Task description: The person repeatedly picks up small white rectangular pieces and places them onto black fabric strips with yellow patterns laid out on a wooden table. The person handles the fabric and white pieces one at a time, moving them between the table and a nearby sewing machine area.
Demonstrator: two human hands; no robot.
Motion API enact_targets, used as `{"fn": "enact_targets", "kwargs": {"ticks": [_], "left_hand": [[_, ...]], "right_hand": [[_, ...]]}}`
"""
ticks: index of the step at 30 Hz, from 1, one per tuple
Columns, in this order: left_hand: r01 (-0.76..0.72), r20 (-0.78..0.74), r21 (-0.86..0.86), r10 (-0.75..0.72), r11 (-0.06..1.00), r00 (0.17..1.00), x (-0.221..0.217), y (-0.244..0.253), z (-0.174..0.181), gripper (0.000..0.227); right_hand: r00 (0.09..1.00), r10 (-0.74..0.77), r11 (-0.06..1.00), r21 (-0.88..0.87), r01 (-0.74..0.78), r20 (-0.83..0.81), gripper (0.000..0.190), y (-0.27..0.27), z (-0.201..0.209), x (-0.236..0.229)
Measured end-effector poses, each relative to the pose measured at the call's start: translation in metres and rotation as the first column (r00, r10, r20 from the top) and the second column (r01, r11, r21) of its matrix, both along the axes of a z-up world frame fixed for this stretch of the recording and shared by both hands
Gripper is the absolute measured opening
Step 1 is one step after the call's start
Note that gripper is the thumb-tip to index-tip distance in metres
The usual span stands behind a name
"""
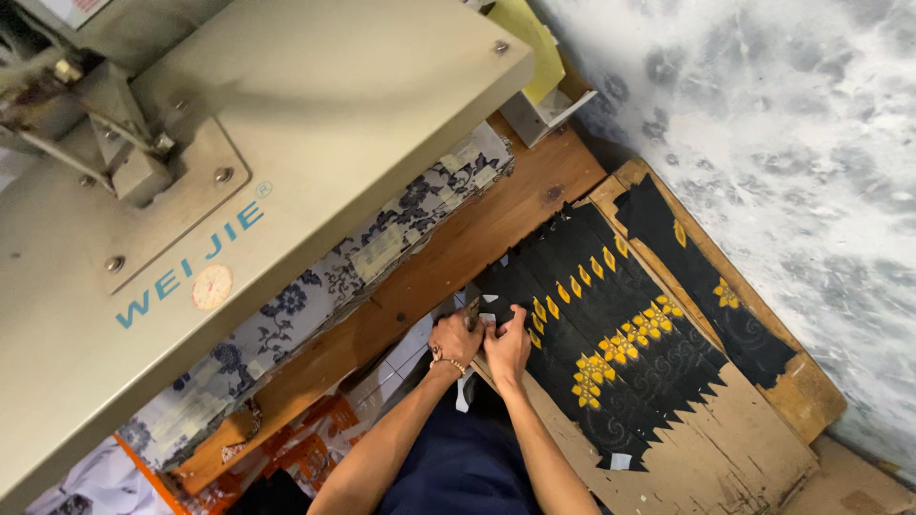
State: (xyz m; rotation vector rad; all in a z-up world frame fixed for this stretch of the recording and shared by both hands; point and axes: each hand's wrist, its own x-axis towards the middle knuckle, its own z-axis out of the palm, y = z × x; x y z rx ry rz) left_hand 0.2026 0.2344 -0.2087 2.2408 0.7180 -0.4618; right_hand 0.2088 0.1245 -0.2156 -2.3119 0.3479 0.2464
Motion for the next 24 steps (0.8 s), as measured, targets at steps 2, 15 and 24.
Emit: {"fn": "enact_targets", "kwargs": {"ticks": [2, 15, 24], "left_hand": [[-0.01, -0.039, 0.011, 0.01, 1.0, 0.999, 0.004, 0.0, 0.005, 0.036], [0.006, 0.121, -0.383, 0.044, 0.924, 0.992, -0.033, 0.034, -0.016, 0.04], [-0.029, -0.03, -0.499, 0.017, 0.866, 0.999, -0.053, 0.008, -0.036, 0.032]], "right_hand": [[1.0, 0.006, 1.0, -0.024, -0.006, 0.005, 0.055, -0.007, 0.002, 0.004], [0.864, -0.086, 0.964, -0.178, 0.198, 0.495, 0.01, -0.239, -0.022, 0.183], [0.981, 0.02, 0.878, -0.472, 0.075, 0.193, 0.029, -0.223, -0.039, 0.285]]}}
